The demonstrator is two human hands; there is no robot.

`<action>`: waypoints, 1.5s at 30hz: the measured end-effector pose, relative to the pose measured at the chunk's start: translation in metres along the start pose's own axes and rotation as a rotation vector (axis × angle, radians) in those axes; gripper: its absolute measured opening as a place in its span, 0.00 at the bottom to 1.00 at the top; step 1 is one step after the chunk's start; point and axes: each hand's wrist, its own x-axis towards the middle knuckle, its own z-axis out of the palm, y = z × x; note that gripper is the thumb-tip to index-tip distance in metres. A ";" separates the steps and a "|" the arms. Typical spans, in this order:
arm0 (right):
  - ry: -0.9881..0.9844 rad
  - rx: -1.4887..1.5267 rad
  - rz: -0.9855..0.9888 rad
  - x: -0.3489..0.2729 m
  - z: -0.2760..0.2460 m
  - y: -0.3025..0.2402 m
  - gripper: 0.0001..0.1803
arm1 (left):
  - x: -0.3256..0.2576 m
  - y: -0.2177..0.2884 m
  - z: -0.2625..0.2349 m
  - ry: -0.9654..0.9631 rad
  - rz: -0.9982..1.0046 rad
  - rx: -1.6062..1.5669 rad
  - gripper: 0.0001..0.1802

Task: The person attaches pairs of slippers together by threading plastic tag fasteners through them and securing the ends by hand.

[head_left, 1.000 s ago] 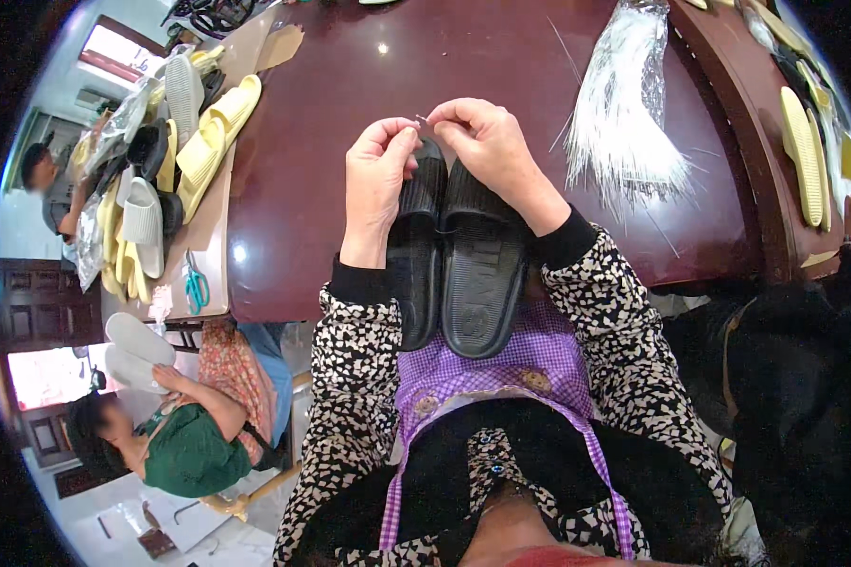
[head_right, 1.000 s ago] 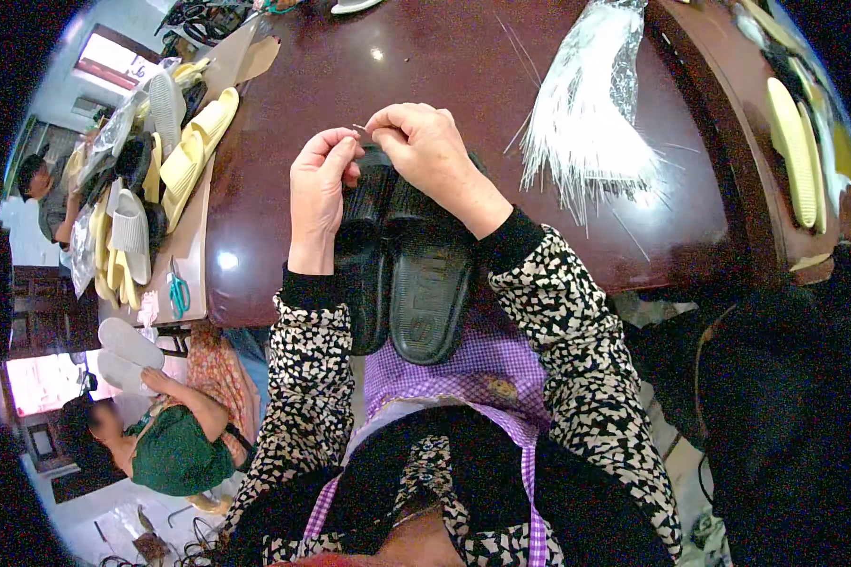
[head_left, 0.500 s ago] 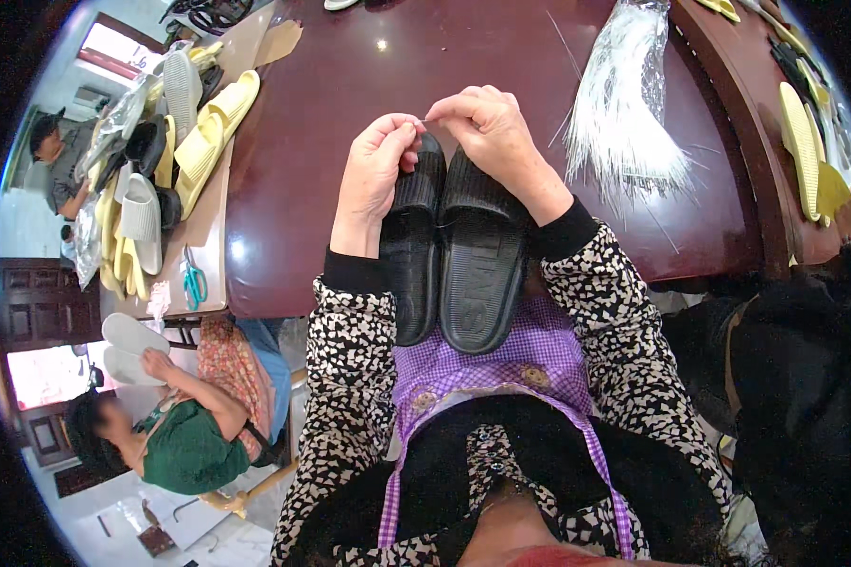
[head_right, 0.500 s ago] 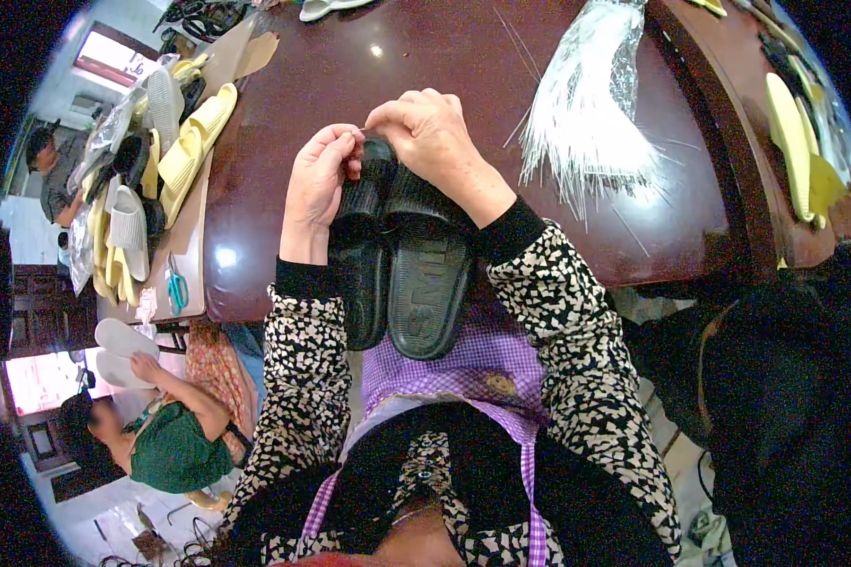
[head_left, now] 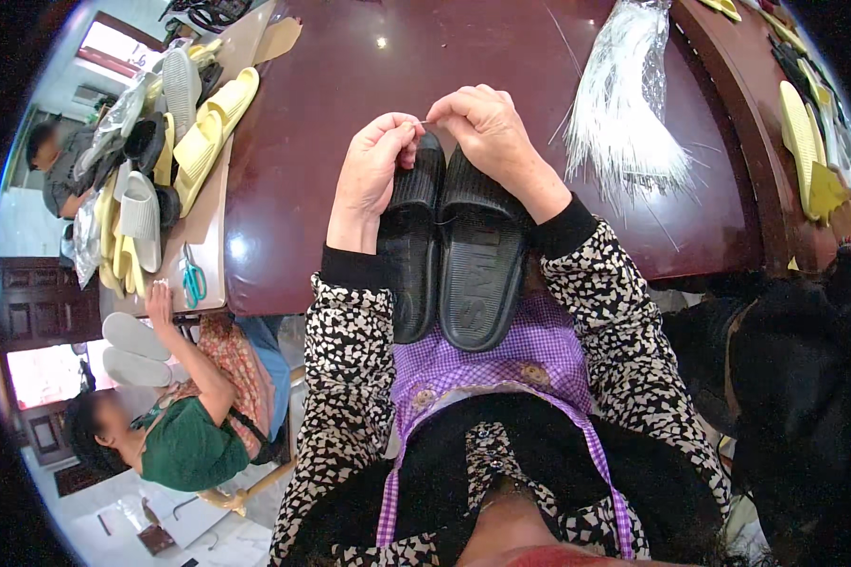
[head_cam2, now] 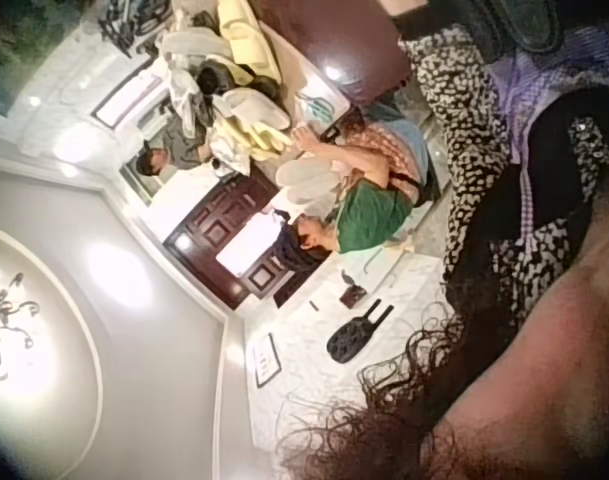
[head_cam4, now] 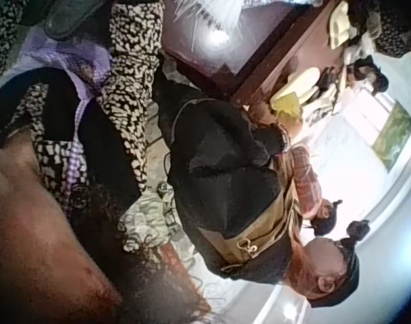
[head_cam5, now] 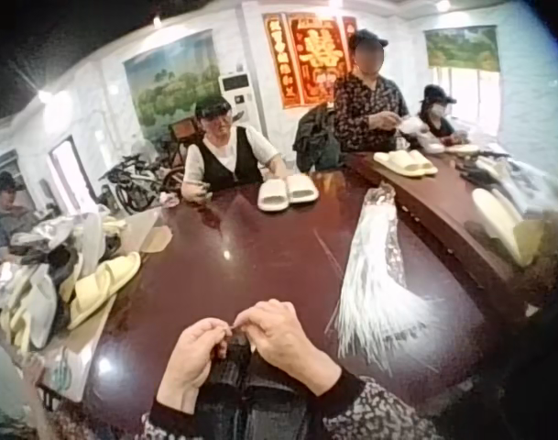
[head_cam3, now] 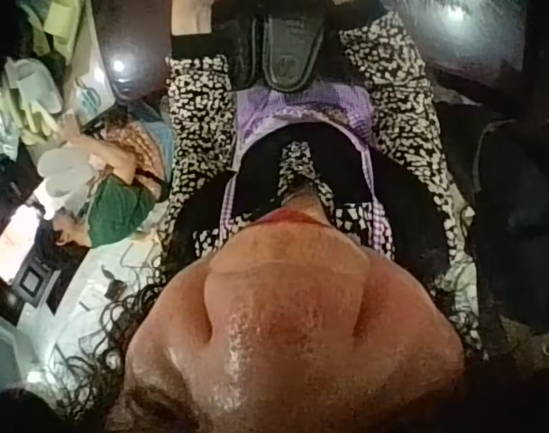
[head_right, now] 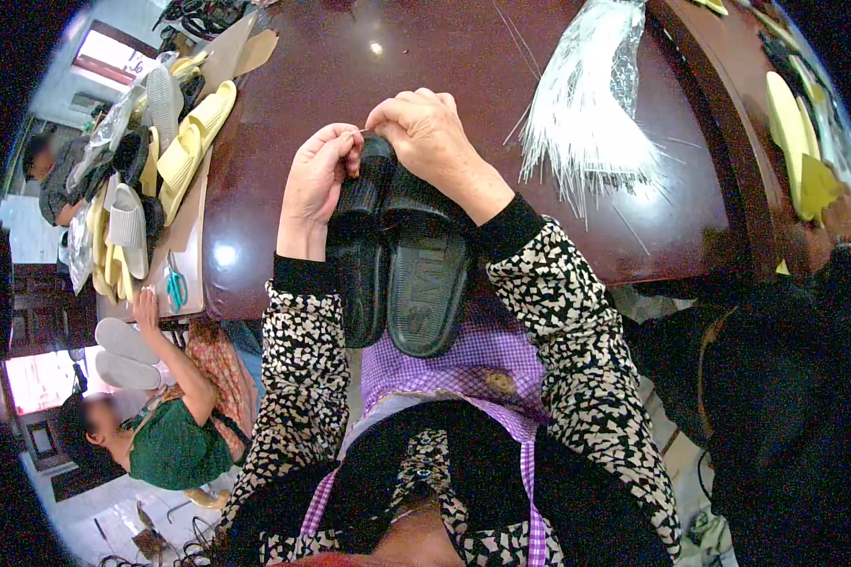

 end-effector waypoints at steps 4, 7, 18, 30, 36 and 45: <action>0.003 -0.007 -0.017 0.000 0.001 -0.001 0.04 | -0.001 0.001 0.000 -0.009 -0.008 -0.005 0.06; -0.003 -0.028 -0.028 -0.001 0.000 -0.002 0.03 | 0.000 0.001 0.000 -0.014 -0.011 -0.001 0.05; -0.040 0.055 0.093 -0.004 0.006 -0.005 0.02 | 0.001 -0.004 -0.002 0.000 0.031 0.002 0.05; 0.002 0.048 0.011 -0.006 0.008 -0.006 0.01 | 0.000 -0.004 -0.006 0.001 -0.032 -0.047 0.03; 0.019 0.048 -0.002 -0.007 0.008 -0.007 0.01 | 0.001 -0.006 -0.007 -0.006 -0.035 -0.008 0.03; 0.047 -0.073 -0.060 -0.009 0.009 -0.013 0.01 | 0.000 -0.005 -0.003 0.038 -0.043 0.015 0.03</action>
